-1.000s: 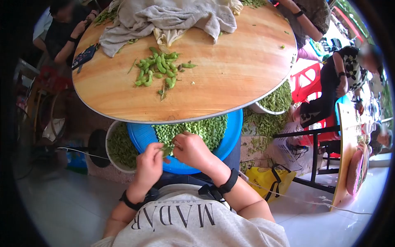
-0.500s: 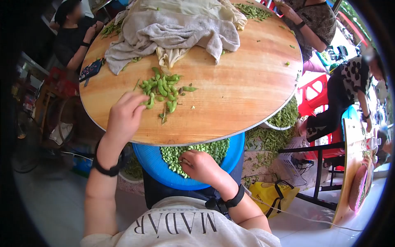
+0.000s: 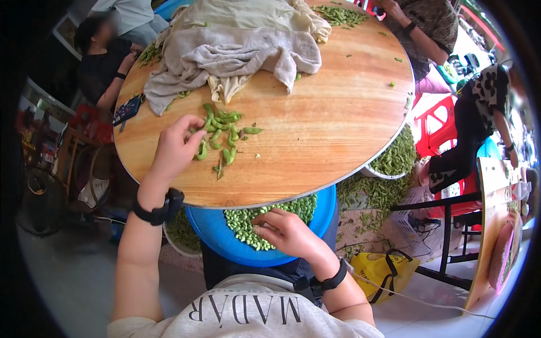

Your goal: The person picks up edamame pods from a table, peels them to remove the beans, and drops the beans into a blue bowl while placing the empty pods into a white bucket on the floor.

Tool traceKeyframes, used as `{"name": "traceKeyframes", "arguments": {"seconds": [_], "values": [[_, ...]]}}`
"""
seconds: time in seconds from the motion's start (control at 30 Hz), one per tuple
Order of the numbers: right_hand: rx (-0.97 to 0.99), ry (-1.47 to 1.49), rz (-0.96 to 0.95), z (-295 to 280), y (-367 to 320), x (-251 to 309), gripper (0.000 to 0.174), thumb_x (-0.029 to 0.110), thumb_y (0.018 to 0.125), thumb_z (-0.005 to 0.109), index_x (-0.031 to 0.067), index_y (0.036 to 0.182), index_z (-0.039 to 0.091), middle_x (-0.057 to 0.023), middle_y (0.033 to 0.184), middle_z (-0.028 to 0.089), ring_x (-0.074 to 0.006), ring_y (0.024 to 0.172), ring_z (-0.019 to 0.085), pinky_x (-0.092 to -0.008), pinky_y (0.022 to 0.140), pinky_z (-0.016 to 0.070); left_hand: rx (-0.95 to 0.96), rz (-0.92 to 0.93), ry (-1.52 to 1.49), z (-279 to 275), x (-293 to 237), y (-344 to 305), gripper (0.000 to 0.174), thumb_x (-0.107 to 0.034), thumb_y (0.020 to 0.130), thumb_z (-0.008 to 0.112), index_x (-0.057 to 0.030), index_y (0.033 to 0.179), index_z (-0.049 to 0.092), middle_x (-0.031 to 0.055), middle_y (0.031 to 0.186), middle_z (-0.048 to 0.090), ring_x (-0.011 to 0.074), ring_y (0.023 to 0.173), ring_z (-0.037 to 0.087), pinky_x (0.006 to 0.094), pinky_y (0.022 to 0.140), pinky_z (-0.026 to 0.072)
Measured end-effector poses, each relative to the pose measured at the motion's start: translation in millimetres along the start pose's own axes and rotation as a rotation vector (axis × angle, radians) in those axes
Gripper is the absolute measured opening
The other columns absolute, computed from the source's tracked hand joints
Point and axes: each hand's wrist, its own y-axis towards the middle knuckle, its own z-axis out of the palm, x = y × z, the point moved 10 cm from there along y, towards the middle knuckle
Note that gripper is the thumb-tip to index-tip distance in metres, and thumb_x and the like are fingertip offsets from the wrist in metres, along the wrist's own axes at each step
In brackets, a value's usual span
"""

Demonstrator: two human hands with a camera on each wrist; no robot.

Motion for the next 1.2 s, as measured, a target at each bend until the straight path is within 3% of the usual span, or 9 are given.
{"name": "traceKeyframes", "arguments": {"seconds": [0.03,0.07,0.17,0.3,0.4,0.63,0.73,0.83,1.2], "values": [[0.002,0.045,-0.002,-5,0,8,0.02,0.015,0.081,0.061,0.0029,0.097,0.061,-0.0125,0.074,0.057,-0.0238,0.067,0.057,-0.0316,0.06,0.0462,0.03,-0.138,-0.18,3,7,-10,0.017,0.002,0.078,0.058,-0.0006,0.095,0.055,0.0058,0.081,0.06,0.0108,0.063,0.056,0.0214,0.05,0.0413],[0.024,0.077,-0.029,-10,2,20,0.02,0.016,0.086,0.057,0.0026,0.1,0.061,-0.0043,0.071,0.056,-0.0126,0.066,0.054,-0.0247,0.06,0.0434,0.066,-0.181,-0.315,7,4,-20,0.019,0.001,0.079,0.058,-0.0001,0.097,0.054,0.0053,0.081,0.06,0.0084,0.063,0.055,0.0196,0.05,0.0407],[-0.019,0.492,0.122,-12,8,23,0.035,0.03,0.093,0.044,0.0001,0.098,0.06,0.0004,0.064,0.049,-0.0057,0.054,0.042,-0.0189,0.049,0.0329,0.134,-0.32,-0.691,22,-11,-59,0.029,0.002,0.077,0.063,0.002,0.105,0.055,0.0037,0.083,0.06,0.0043,0.062,0.053,0.0164,0.049,0.0405],[-0.017,0.584,0.157,2,35,34,0.04,0.035,0.095,0.038,0.0005,0.087,0.057,0.0025,0.057,0.042,-0.0045,0.049,0.034,-0.0192,0.044,0.0272,0.14,-0.276,-0.598,32,-15,-98,0.028,0.002,0.073,0.067,0.004,0.1,0.061,0.0046,0.083,0.061,0.0047,0.062,0.053,0.0166,0.054,0.0418],[0.043,0.6,0.167,17,43,36,0.04,0.036,0.095,0.036,0.0015,0.086,0.055,0.0023,0.058,0.042,-0.0044,0.049,0.034,-0.0182,0.044,0.0257,0.111,-0.087,-0.264,19,-39,-112,0.028,0.002,0.071,0.067,0.004,0.099,0.062,0.0046,0.08,0.061,0.005,0.061,0.052,0.0182,0.055,0.0421],[0.125,0.441,0.14,39,45,40,0.039,0.035,0.095,0.04,0.0015,0.082,0.054,0.003,0.061,0.042,-0.0042,0.051,0.035,-0.0177,0.044,0.0278,0.027,0.089,-0.161,4,-54,-128,0.023,-0.001,0.071,0.064,0.002,0.094,0.062,0.0145,0.074,0.058,0.0265,0.062,0.058,0.0316,0.055,0.045],[0.127,0.384,0.146,42,45,41,0.038,0.034,0.094,0.041,0.0014,0.08,0.054,0.0031,0.059,0.042,-0.0045,0.051,0.036,-0.0188,0.044,0.0291,0.021,0.084,-0.143,1,-55,-132,0.022,-0.002,0.072,0.063,0.0008,0.094,0.062,0.0148,0.075,0.058,0.0305,0.065,0.058,0.0345,0.057,0.046],[0.093,0.332,0.17,42,44,39,0.037,0.031,0.094,0.042,0.0009,0.078,0.055,0.0029,0.056,0.042,-0.0054,0.051,0.037,-0.021,0.045,0.0306,-0.023,0.173,-0.064,-4,-65,-136,0.023,0.001,0.071,0.063,0.0019,0.094,0.062,0.0141,0.073,0.058,0.025,0.062,0.058,0.03,0.054,0.0443],[0.046,0.451,0.187,50,38,39,0.028,0.026,0.094,0.044,0.0021,0.082,0.054,0.0037,0.057,0.043,-0.004,0.05,0.037,-0.0193,0.043,0.0296,-0.082,0.14,0.021,-3,-62,-147,0.023,-0.003,0.072,0.064,-0.0003,0.095,0.062,0.0135,0.075,0.059,0.0291,0.066,0.059,0.0323,0.056,0.0469]]}}
